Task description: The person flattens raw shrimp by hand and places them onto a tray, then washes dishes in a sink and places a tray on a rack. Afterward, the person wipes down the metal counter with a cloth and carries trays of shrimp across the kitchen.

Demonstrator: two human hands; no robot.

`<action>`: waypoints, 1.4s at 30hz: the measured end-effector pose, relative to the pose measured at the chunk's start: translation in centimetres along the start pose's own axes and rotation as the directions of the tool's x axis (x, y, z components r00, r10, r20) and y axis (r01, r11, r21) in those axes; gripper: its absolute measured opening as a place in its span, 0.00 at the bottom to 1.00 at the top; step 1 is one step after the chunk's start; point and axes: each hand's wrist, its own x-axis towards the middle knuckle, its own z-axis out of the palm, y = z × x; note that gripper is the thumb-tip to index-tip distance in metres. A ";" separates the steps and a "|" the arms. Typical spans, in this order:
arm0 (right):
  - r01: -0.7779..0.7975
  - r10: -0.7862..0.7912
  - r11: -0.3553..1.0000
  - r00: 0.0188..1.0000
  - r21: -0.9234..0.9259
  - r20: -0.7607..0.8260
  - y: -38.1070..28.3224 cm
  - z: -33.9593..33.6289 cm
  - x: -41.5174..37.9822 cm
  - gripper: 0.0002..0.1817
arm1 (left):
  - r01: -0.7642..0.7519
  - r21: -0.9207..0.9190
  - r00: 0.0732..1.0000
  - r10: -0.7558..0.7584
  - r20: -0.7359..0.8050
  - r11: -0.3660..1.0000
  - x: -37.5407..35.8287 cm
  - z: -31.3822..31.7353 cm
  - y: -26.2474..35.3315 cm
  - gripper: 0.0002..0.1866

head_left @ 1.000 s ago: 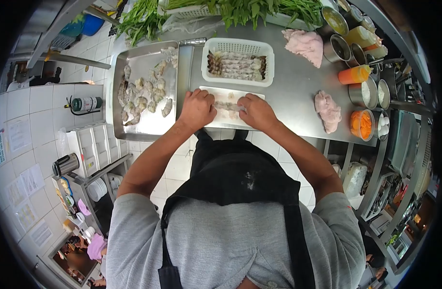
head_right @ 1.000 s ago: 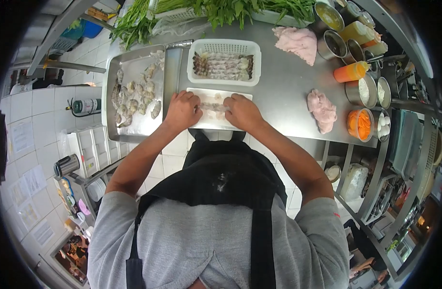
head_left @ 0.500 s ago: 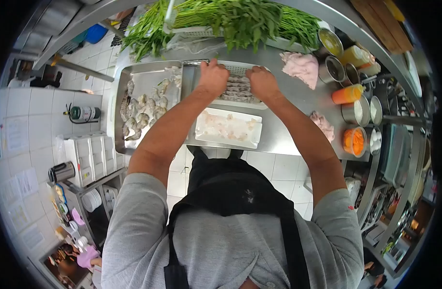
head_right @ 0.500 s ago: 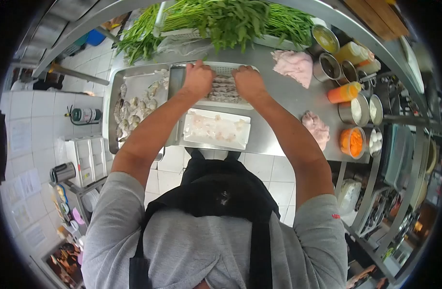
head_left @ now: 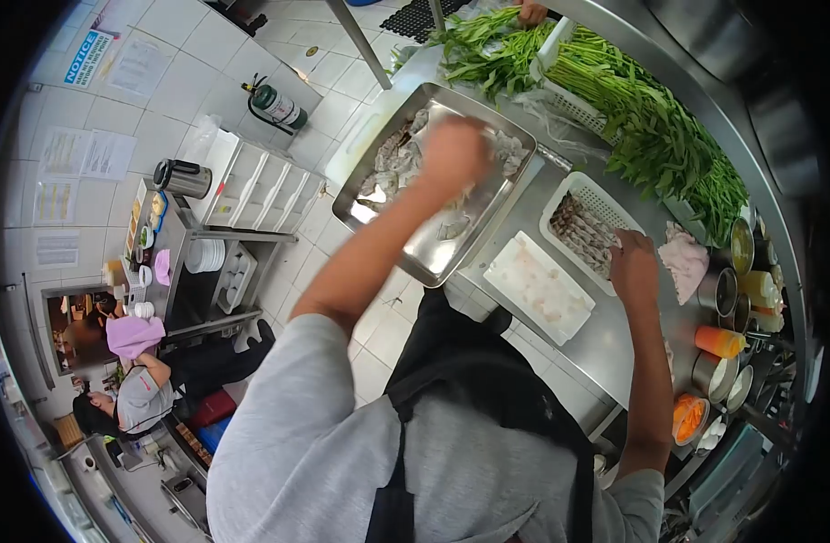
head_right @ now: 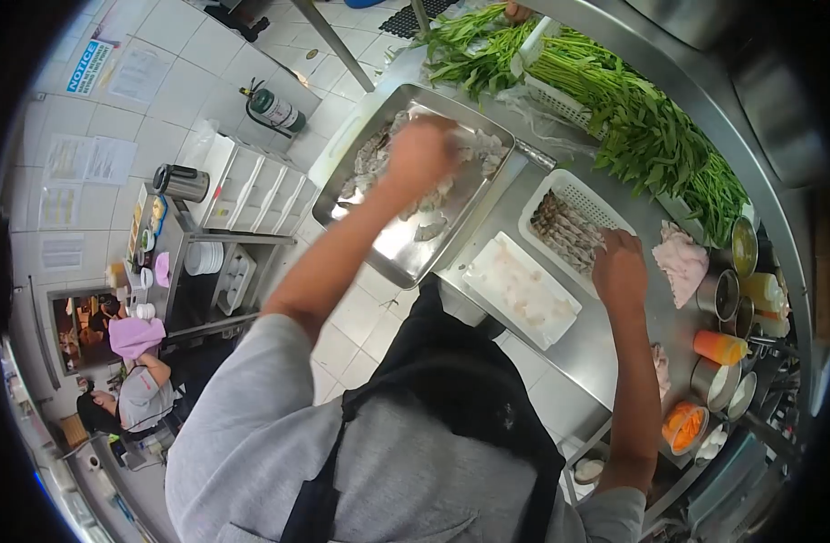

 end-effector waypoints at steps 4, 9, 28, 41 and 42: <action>-0.014 0.010 0.996 0.999 0.090 0.048 -3.5 -2.4 0.6 0.17 | 0.234 0.299 0.905 -0.320 0.282 0.925 2.0 0.1 -11.5 0.18; 0.008 -0.044 0.962 0.991 0.273 0.126 -8.6 -4.0 0.2 0.17 | 0.156 0.253 0.924 -0.231 0.304 0.955 -0.2 0.0 -14.9 0.19; 0.031 -0.110 0.882 0.984 0.470 0.141 -15.2 -2.6 -2.2 0.19 | 0.374 -0.104 0.882 -0.319 0.346 0.922 -4.6 -7.3 -12.0 0.20; -0.366 0.202 0.625 0.929 0.689 0.310 -11.2 5.3 -8.9 0.18 | 0.238 -0.753 0.963 -0.049 0.265 0.614 -15.6 9.1 7.8 0.30; -0.492 0.241 0.381 0.870 0.783 0.430 -10.6 5.6 -9.2 0.16 | -0.265 -0.603 0.963 0.174 -0.206 0.753 -15.8 9.4 8.1 0.31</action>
